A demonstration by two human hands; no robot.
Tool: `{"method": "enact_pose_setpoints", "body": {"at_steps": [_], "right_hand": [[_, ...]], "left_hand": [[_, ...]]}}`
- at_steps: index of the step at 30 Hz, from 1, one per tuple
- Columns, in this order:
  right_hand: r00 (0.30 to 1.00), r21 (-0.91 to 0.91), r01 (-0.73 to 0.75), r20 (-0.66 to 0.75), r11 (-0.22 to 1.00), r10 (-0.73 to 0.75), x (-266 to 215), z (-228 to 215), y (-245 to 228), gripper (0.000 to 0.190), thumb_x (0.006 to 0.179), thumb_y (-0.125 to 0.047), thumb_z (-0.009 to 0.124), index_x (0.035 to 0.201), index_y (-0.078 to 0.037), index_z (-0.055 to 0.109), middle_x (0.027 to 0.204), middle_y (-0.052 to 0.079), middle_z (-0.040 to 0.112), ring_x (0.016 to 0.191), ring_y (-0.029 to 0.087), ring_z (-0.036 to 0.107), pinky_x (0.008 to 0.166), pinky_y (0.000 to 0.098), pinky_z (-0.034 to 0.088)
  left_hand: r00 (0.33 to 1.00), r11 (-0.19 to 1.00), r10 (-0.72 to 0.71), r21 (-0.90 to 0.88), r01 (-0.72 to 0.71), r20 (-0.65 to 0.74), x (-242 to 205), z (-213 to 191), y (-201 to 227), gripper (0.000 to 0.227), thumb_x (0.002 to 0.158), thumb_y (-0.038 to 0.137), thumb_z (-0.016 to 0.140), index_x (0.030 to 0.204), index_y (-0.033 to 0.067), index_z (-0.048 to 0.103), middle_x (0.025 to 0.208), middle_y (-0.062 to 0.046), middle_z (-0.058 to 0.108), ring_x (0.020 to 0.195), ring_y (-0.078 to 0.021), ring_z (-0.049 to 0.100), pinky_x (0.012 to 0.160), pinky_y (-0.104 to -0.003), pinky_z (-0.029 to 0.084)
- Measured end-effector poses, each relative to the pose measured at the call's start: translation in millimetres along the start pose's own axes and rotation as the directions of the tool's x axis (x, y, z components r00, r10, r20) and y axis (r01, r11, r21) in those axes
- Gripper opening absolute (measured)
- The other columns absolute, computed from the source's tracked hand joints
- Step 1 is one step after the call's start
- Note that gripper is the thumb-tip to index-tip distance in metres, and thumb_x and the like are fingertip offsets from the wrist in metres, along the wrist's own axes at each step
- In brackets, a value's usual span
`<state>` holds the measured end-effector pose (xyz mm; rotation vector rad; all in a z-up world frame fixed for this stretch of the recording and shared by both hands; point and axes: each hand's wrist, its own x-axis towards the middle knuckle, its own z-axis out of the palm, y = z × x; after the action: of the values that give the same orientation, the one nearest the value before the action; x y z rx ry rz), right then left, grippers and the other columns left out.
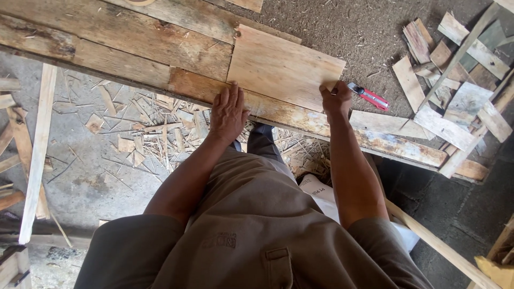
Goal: Fitting and trimming small wood panels onto a larger wooden structure.
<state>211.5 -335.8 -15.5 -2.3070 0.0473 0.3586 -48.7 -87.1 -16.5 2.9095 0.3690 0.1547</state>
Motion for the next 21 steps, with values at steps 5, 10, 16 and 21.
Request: {"method": "enact_pose_setpoints", "body": {"at_steps": [5,10,16,21], "right_hand": [[0.996,-0.28,0.06,0.073,0.958,-0.041,7.7,-8.4,5.0,0.036,0.085,-0.031,0.089,0.086,-0.01,0.06,0.077,0.001,0.063,0.066,0.015,0.057,0.061,0.0341,0.051],[0.996,-0.299,0.063,0.071,0.952,-0.044,9.2,-6.7,7.6,0.038,0.083,-0.036,0.09,0.084,-0.012,0.061,0.078,0.0,0.064,0.066,0.014,0.057,0.06,0.0329,0.051],[0.997,-0.307,0.058,0.063,0.95,-0.04,12.7,-0.9,12.9,0.037,0.081,-0.038,0.09,0.085,-0.013,0.063,0.079,-0.001,0.066,0.068,0.013,0.059,0.062,0.0338,0.051],[0.996,-0.301,0.079,0.053,0.95,-0.066,15.5,1.4,14.8,0.036,0.081,-0.037,0.09,0.087,-0.012,0.065,0.078,-0.001,0.066,0.068,0.014,0.061,0.063,0.0346,0.051]], "left_hand": [[1.0,1.0,0.0,0.022,-0.001,0.025,1.0,-2.4,0.6,0.076,0.099,0.045,0.062,0.152,-0.0067,0.044,0.164,-0.024,0.033,0.141,-0.041,0.037,0.115,-0.05,0.034],[1.0,1.0,-0.001,0.003,0.001,0.014,1.5,-9.2,2.5,0.077,0.098,0.046,0.063,0.152,-0.0059,0.045,0.164,-0.023,0.033,0.141,-0.0408,0.037,0.117,-0.05,0.033],[1.0,1.0,0.004,-0.011,-0.004,0.019,-2.4,-11.3,0.2,0.077,0.097,0.044,0.066,0.152,-0.0055,0.046,0.165,-0.022,0.034,0.142,-0.04,0.037,0.118,-0.05,0.033],[1.0,0.999,0.03,-0.034,-0.031,-0.009,-2.4,-12.1,-3.0,0.077,0.096,0.044,0.066,0.152,-0.005,0.047,0.165,-0.021,0.035,0.144,-0.0395,0.037,0.118,-0.049,0.034]]}}
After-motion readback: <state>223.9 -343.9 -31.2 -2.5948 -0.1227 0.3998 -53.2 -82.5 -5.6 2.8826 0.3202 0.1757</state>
